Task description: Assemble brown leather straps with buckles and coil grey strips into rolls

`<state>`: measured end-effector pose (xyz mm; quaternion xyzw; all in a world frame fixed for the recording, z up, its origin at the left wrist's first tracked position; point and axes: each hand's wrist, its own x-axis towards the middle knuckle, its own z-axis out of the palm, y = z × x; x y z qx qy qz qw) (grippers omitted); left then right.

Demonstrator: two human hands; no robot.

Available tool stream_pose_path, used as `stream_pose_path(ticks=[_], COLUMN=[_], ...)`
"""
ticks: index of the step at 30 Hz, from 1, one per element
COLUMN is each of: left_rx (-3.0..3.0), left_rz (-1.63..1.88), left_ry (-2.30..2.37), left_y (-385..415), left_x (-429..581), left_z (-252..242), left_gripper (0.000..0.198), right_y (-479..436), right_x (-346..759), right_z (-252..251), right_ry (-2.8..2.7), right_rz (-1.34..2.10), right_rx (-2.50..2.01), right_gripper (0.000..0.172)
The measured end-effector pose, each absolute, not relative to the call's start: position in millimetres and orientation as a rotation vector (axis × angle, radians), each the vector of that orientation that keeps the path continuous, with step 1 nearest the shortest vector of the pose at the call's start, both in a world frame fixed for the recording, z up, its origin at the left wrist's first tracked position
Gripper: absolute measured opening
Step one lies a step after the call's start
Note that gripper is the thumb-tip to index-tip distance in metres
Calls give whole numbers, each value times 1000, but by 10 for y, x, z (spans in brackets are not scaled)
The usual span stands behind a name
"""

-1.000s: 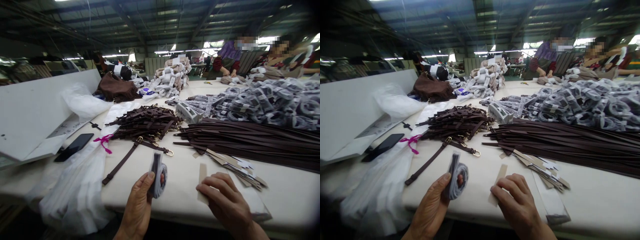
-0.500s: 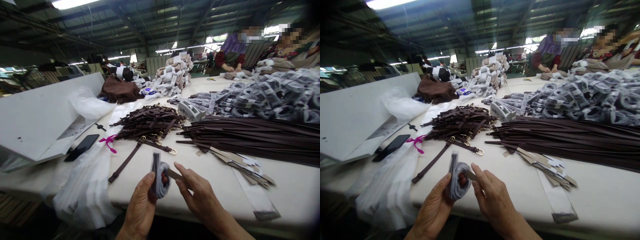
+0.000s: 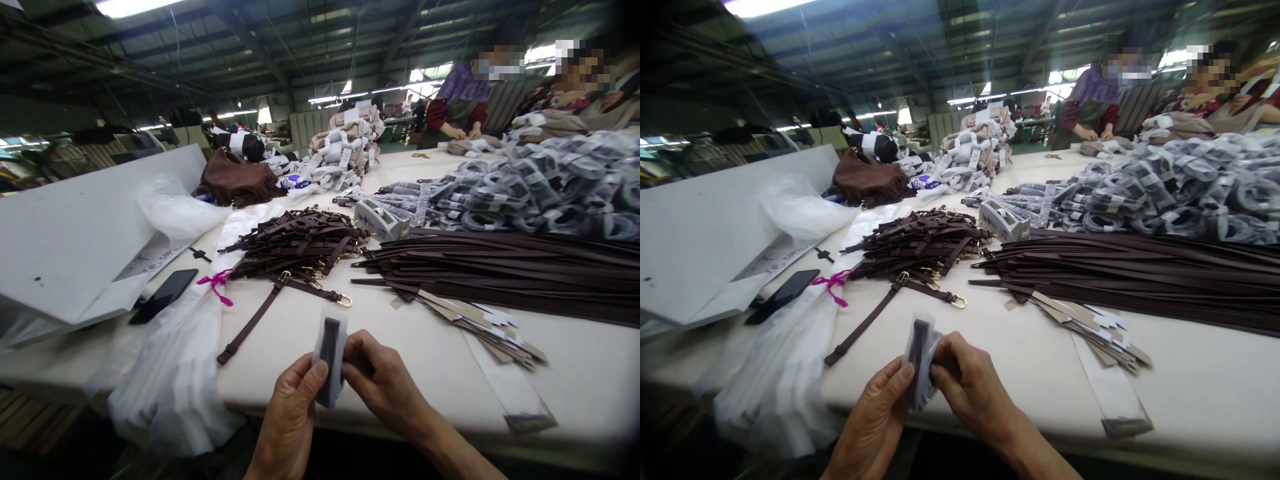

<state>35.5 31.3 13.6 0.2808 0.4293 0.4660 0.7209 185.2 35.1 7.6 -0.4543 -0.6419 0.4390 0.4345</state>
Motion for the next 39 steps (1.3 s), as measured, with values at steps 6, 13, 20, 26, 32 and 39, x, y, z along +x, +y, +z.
stream_pose_path(ticks=[6, 13, 20, 26, 32, 39], left_rx=[935, 1644, 1824, 2136, 2409, 2246], left_rz=[909, 946, 907, 821, 666, 680], left_ry=[1048, 1326, 1273, 1281, 1150, 1142], left_y=[298, 365, 410, 412, 328, 369], left_x=[239, 211, 188, 194, 306, 282], left_z=[103, 19, -107, -227, -365, -310], left_gripper=[27, 12, 11, 14, 25, 33], right_y=[285, 173, 124, 122, 193, 402], right_x=[2074, 2184, 2147, 2219, 2083, 2046], right_z=[86, -30, -135, -206, -457, -441], right_ry=[-1658, -1707, -2047, -2045, -2042, -2053], right_rz=[1304, 1450, 1084, 1138, 690, 845], right_rx=[-1164, -953, -958, -910, -1088, -1043], right_gripper=[4, 34, 37, 44, 18, 14])
